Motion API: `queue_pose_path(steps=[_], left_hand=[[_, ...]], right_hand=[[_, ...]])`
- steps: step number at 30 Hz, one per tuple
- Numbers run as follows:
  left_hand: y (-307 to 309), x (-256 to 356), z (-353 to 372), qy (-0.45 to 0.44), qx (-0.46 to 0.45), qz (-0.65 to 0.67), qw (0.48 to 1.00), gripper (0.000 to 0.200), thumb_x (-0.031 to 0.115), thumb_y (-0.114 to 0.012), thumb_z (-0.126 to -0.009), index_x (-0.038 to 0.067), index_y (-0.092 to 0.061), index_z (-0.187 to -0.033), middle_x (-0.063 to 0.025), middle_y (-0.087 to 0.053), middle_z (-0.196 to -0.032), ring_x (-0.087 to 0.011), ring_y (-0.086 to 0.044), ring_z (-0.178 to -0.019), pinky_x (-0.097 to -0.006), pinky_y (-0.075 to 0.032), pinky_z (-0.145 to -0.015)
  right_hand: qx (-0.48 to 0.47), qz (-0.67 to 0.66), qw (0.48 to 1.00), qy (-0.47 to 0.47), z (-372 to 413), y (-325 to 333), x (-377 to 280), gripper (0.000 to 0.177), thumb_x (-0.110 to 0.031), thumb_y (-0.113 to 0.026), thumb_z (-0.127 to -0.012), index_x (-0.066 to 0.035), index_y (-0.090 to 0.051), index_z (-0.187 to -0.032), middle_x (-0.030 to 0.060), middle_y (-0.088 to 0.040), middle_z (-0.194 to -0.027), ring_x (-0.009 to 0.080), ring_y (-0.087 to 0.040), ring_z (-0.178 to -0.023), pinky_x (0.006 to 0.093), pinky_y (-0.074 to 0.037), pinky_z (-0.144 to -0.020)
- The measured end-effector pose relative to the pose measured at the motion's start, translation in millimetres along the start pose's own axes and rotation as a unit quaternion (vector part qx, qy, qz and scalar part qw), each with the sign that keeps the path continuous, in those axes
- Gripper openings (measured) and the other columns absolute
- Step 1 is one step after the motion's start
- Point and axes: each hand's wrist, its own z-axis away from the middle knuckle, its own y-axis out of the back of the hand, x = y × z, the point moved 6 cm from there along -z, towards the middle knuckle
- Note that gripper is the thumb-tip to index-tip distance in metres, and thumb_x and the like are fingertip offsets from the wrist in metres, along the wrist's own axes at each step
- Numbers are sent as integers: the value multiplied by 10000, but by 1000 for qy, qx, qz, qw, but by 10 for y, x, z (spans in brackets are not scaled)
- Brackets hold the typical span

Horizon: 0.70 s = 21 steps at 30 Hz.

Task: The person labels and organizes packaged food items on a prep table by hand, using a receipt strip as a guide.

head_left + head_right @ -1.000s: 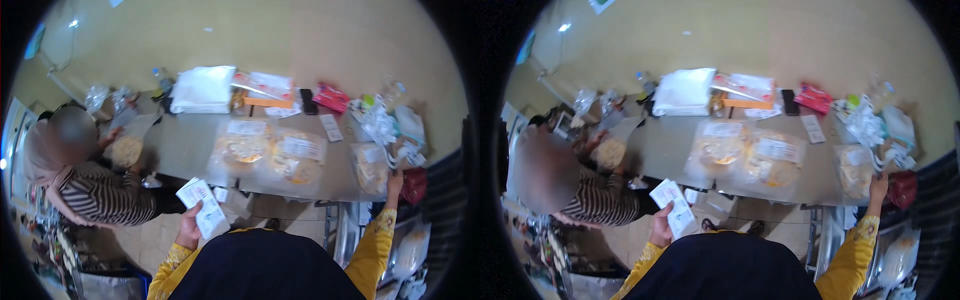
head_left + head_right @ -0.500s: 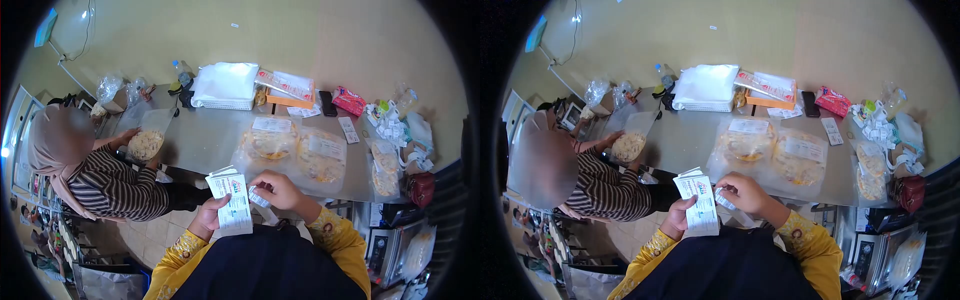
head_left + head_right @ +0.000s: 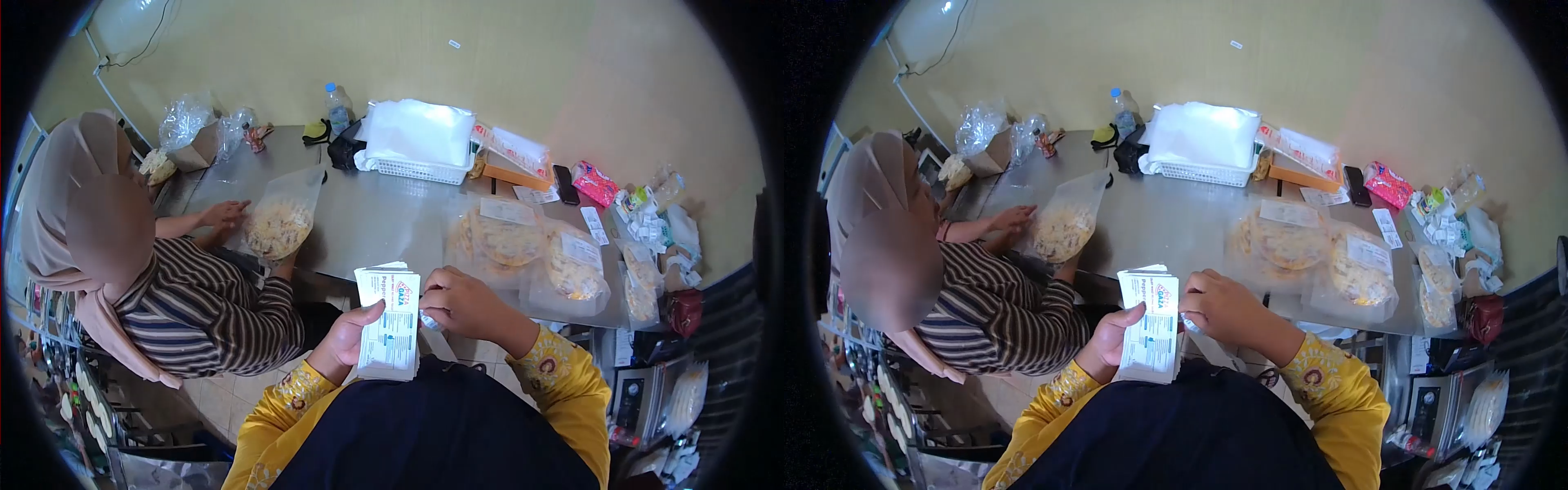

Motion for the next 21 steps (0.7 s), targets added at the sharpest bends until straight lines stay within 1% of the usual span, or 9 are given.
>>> queue_pose_path(steps=[6, 8, 11, 13, 14, 16, 17, 20, 21], left_hand=[[113, 176, 98, 12, -25, -10, 1000, 488, 248, -534, -874, 18, -389, -1280, -170, -525, -1190, -307, -542, -1069, -438, -425, -915], [105, 255, 68, -51, 2, -35, 998, 489, 288, -505, -891, 22, -383, -1282, -165, -522, -1194, -301, -531, -1085, -430, -415, -928], [182, 295, -40, -129, 17, -14, 991, 501, 355, -443, -913, 32, -369, -1288, -157, -509, -1211, -293, -513, -1111, -421, -401, -944], [206, 273, -129, -165, 46, 10, 985, 552, 456, -337, -921, 53, -349, -1298, -142, -507, -1200, -279, -537, -1059, -397, -433, -895], [211, 285, -146, -170, 3, -14, 985, 560, 471, -324, -919, 59, -349, -1297, -137, -511, -1181, -269, -545, -1024, -389, -444, -866], [118, 309, -151, -178, -82, -60, 979, 577, 501, -297, -914, 71, -350, -1295, -127, -519, -1144, -249, -561, -954, -372, -468, -808], [231, 285, -145, -189, 45, -120, 974, 615, 548, -262, -899, 80, -356, -1286, -111, -531, -1052, -216, -557, -831, -351, -479, -718], [266, 243, -157, -169, 1, -112, 979, 628, 565, -256, -891, 82, -354, -1280, -104, -523, -1012, -204, -544, -783, -344, -472, -691], [267, 236, -166, -171, 34, -115, 978, 635, 582, -258, -882, 79, -377, -1249, -103, -523, -981, -202, -539, -765, -345, -466, -671]], right_hand=[[2, 48, 999, -15, -119, -47, -132, 81, -69, -643, -710, -99, -624, -782, 46, -547, -819, 222, -549, -777, 317, -462, -660], [31, 28, 997, -61, -133, 19, -83, 107, -68, -654, -719, -86, -624, -819, 41, -569, -786, 188, -567, -715, 301, -465, -621], [40, -250, 920, -300, -144, -31, 26, 139, -87, -673, -746, -37, -612, -859, 41, -602, -734, 123, -568, -617, 258, -461, -557], [47, -404, 848, -339, -165, -290, 56, 151, -102, -678, -760, -11, -607, -858, 50, -613, -726, 96, -558, -585, 232, -453, -530], [52, -477, 803, -354, -174, -437, 74, 161, -109, -680, -768, 2, -604, -857, 54, -619, -722, 83, -553, -570, 219, -449, -516], [29, -501, 787, -359, -201, -651, 76, 145, -100, -674, -769, -2, -605, -850, 52, -607, -706, 90, -555, -577, 217, -447, -509], [18, -513, 779, -361, -211, -743, 88, 136, -96, -672, -770, -4, -605, -846, 51, -601, -699, 94, -556, -580, 216, -446, -505], [24, -519, 775, -360, -227, -893, 180, 99, -81, -644, -782, -9, -596, -829, 30, -577, -665, 79, -540, -559, 218, -434, -467], [25, -510, 781, -360, -234, -898, 195, 96, -79, -641, -782, -10, -593, -827, 30, -576, -661, 78, -536, -553, 217, -432, -466]])
